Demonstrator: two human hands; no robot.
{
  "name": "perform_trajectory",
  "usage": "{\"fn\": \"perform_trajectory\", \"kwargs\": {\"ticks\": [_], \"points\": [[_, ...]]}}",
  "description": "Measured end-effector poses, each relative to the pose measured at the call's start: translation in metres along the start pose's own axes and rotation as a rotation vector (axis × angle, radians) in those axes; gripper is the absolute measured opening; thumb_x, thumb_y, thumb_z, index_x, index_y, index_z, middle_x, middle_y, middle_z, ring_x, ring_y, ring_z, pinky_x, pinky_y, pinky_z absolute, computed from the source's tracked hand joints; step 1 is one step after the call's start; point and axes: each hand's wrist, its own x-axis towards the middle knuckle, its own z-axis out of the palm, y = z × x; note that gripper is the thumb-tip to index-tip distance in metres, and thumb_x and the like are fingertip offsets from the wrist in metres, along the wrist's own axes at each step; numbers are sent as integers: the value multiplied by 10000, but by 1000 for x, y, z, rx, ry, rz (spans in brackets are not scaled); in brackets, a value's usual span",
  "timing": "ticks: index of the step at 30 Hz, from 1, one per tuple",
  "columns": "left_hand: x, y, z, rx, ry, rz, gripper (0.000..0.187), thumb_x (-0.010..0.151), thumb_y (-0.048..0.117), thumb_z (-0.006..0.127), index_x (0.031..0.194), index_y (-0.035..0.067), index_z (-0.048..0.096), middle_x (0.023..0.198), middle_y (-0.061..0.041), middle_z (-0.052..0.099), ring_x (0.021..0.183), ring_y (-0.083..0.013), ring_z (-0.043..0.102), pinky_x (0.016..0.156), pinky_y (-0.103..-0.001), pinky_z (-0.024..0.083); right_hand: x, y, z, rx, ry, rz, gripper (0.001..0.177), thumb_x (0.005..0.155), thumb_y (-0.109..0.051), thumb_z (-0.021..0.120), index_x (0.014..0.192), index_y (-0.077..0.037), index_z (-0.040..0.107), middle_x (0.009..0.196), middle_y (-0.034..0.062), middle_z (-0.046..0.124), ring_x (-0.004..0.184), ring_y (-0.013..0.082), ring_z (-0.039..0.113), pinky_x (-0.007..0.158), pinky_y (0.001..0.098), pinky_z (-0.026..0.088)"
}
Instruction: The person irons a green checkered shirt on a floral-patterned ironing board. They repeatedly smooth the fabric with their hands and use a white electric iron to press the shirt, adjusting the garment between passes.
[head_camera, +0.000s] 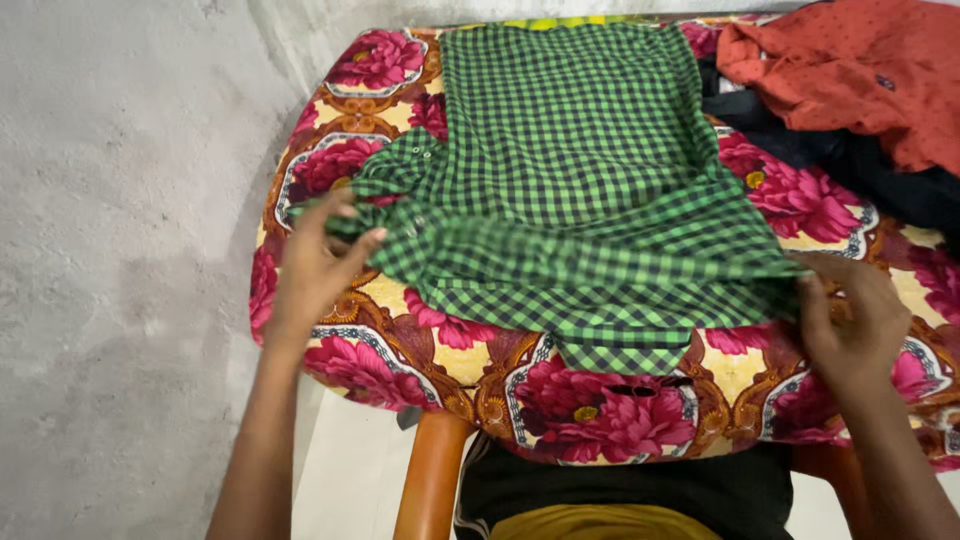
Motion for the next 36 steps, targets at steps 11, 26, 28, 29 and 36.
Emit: {"fn": "perform_trajectory", "kwargs": {"ticks": [11,26,28,29,36], "points": [[6,28,22,491,-160,56,357,828,269,810,1102,64,709,1304,-108,651,1119,-341,662,906,-462,546,36,-64,-22,136,-102,-161,243,916,1,619,1125,-75,718,1194,69,740,1164,242,693,1037,365,511],[-73,-5,-14,-89,106,-16,190,954,-70,584,1067,41,687,1305,-94,642,987,-164,688,823,-247,556,-11,-65,-26,236,-40,-35,122,900,-48,767,1017,-58,736,1067,55,758,1015,188,731,957,311,527],[-77,10,-17,-61,163,70,188,1027,-29,559,1159,36,677,1291,-110,677,973,-161,654,807,-245,515,-7,-73,-30,247,-27,2,118,959,-77,746,1069,-40,725,1142,80,747,1086,214,719,1004,320,524],[-77,20,-16,-36,129,65,179,1014,21,585,1173,40,664,1285,-107,673,999,-173,669,809,-264,542,-2,-79,-33,251,-19,18,124,988,-92,737,1095,-31,720,1180,92,742,1121,227,713,1028,326,523],[-80,109,71,301,-295,478,465,1017,424,561,1320,78,631,1450,-149,591,1453,-378,434,1185,-571,302,26,-87,-45,75,-409,-87,418,808,-211,780,1199,-72,725,1310,121,709,1211,313,658,997,415,514]]}}
